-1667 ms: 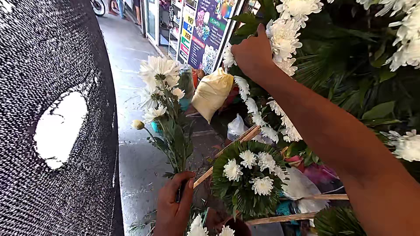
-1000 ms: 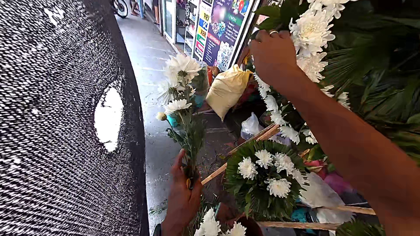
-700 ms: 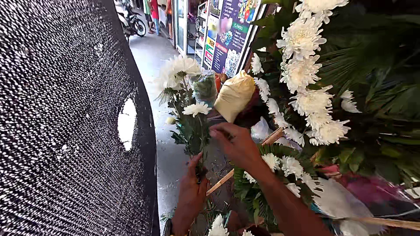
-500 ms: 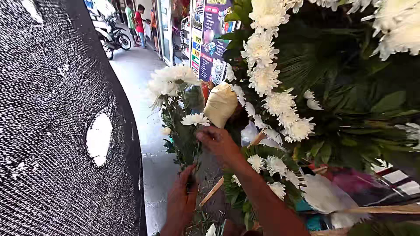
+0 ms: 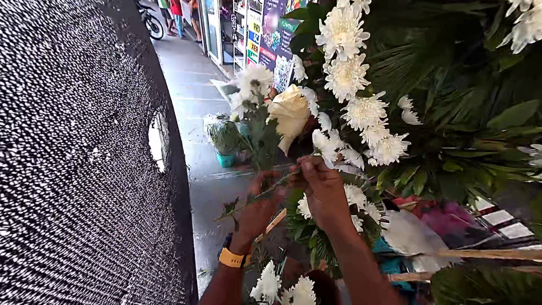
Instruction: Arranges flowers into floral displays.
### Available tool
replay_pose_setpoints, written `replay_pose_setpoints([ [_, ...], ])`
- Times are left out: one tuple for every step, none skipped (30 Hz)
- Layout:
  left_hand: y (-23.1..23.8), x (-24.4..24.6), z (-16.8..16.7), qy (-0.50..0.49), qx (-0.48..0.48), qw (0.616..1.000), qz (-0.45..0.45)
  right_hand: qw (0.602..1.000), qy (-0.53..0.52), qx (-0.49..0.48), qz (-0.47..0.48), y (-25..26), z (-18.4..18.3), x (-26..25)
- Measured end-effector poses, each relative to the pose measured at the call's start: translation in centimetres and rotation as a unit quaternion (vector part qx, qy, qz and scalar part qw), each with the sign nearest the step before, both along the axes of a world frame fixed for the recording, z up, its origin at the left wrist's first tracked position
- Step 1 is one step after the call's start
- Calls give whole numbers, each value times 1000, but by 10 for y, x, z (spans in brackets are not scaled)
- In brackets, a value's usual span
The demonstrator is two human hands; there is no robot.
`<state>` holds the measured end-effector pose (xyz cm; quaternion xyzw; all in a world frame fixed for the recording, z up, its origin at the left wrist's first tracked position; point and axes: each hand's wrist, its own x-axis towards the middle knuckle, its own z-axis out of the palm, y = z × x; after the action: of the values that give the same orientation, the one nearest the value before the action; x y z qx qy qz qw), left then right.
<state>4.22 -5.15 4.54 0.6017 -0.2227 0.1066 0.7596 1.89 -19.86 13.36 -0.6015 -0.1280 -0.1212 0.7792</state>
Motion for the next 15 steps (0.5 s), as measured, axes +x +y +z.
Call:
replay_pose_setpoints([
  [-5,-1,5,-11,-16,999,-32,1000,19,-17,11,3,-3,2],
  [-8,0,8,-22,-17,999,-45,999,38,-31,23,4,-4,3],
  [-10,2,8,-31,-6,999,-40,997,56,-40,35,5,-4,4],
  [-9,3,7,-34,6,999,-33,996,70,-44,45,5,-4,5],
  [-9,3,5,-35,15,999,-20,994,81,-45,54,5,-2,6],
  [-7,2,2,-34,26,999,-8,993,89,-45,59,4,-1,7],
  [-5,1,-1,-31,34,999,4,992,96,-49,65,4,0,9],
  [-3,-1,-6,-24,38,999,14,991,102,-54,70,6,0,10],
  [0,-3,-10,-16,36,999,25,990,103,-63,76,8,-1,12],
  [3,-5,-12,-6,31,999,34,990,96,-75,76,13,-2,13],
  [5,-6,-12,3,20,999,43,991,87,-80,69,20,-3,14],
  [7,-7,-10,12,5,999,49,993,76,-77,52,28,-3,16],
  [10,-8,-9,26,-12,999,46,995,62,-69,27,34,-2,18],
  [16,-10,-10,42,-32,998,34,997,36,-62,-8,36,2,23],
  [24,-12,-12,46,-45,998,12,997,-4,-60,-52,32,12,33],
])
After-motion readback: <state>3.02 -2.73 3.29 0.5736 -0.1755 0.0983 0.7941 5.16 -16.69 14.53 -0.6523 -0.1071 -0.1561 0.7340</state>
